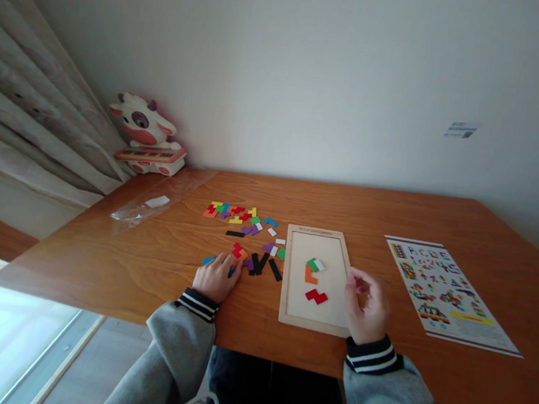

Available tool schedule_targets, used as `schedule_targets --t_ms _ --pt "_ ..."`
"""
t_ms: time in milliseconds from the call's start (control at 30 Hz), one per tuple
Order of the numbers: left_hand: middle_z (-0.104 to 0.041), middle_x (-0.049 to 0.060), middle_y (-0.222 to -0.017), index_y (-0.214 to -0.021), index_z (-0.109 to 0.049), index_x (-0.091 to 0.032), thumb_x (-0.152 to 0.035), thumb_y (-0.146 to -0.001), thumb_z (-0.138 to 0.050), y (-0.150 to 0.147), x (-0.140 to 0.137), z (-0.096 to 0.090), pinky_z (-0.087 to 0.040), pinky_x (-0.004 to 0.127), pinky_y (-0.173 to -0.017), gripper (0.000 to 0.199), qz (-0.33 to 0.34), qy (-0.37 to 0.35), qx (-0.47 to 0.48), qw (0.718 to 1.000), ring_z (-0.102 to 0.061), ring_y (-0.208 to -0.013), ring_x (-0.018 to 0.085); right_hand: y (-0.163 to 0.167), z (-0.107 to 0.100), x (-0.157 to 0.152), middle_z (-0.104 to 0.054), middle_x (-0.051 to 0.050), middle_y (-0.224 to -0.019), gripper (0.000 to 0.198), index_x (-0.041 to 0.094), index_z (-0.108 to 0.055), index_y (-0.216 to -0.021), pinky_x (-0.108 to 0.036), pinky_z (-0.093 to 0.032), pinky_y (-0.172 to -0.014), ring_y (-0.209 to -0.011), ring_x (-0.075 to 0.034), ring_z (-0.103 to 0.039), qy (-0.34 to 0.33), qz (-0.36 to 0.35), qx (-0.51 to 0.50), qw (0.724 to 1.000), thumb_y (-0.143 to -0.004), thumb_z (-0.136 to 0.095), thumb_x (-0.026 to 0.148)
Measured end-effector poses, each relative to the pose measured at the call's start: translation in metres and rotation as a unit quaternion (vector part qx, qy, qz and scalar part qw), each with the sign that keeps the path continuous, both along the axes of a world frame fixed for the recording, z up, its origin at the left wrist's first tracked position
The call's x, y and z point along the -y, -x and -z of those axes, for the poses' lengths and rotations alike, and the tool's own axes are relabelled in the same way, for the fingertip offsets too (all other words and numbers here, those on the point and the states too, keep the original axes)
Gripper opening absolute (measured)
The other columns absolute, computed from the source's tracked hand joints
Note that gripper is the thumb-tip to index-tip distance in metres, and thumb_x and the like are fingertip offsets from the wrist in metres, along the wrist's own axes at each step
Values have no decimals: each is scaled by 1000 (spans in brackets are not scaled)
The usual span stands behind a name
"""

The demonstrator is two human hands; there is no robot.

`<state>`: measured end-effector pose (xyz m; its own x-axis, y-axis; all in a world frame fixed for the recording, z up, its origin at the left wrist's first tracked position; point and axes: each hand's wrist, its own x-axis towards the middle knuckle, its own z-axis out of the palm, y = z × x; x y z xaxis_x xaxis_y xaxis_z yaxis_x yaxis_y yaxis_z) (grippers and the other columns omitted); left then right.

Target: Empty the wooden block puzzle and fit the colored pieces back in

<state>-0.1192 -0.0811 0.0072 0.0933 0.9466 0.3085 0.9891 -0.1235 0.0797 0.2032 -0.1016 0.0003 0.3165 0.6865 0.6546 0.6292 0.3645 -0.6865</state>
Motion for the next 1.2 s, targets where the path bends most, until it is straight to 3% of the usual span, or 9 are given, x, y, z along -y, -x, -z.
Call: schedule_targets --t_ms 167,433,600,733,900,1067,1133,1200 --pt "-67 5 -72 -72 -62 -19 -41 -96 -46 0 0 1 -28 25 -51 36 23 -4 48 999 -62 -67 18 -5 10 4 -65 -7 -92 18 17 -62 -107 -33 -49 -67 -72 -17 -59 28 -25 4 999 -91 -58 24" --pt "-55 2 -57 -59 -51 -19 -46 -98 -40 -6 -4 -7 -26 25 -53 49 32 6 185 982 -51 -54 14 0 0 6 -61 -4 -84 15 19 -62 -105 -31 -49 -62 -64 -14 -54 15 -51 57 997 -91 -57 19" --pt "-39 -4 -52 -59 -41 -20 -53 -99 -36 -52 -19 -23 -28 24 -52 52 65 27 315 947 -40 -48 11 2 1 5 -61 -4 -85 14 19 -61 -104 -30 -49 -62 -64 -14 -55 22 -61 61 996 -91 -56 18" --pt "-41 -5 -57 -67 -41 -20 -57 -98 -36 -104 -37 -35 -31 23 -54 48 99 37 401 910 -41 -52 10 0 3 4 -61 -4 -86 12 19 -62 -102 -29 -49 -62 -65 -13 -55 38 -62 69 995 -92 -55 19" --pt "-57 1 -78 -87 -49 -19 -60 -100 -24 -145 -49 -50 -45 24 -66 50 136 38 484 864 -54 -69 12 0 3 3 -61 -4 -85 12 19 -63 -99 -28 -49 -60 -64 -13 -56 68 -70 75 992 -91 -54 20" --pt "-66 9 -106 -103 -60 -18 -54 -101 -29 -142 -38 -68 -49 32 -92 48 214 98 549 802 -61 -102 19 1 3 2 -61 -3 -84 13 19 -63 -98 -28 -49 -59 -62 -13 -56 83 -74 72 991 -91 -52 21" --pt "-65 10 -114 -103 -64 -18 -50 -102 -32 -130 -34 -73 -45 36 -102 45 254 89 520 811 -58 -114 21 0 3 3 -62 -3 -84 13 19 -63 -98 -28 -50 -59 -62 -13 -56 89 -74 70 991 -91 -52 22" --pt "-64 11 -119 -104 -64 -18 -46 -102 -36 -115 -30 -73 -43 39 -106 40 286 71 461 837 -57 -118 22 0 2 3 -62 -4 -84 13 19 -63 -98 -28 -50 -60 -63 -13 -56 95 -74 70 990 -91 -52 23"
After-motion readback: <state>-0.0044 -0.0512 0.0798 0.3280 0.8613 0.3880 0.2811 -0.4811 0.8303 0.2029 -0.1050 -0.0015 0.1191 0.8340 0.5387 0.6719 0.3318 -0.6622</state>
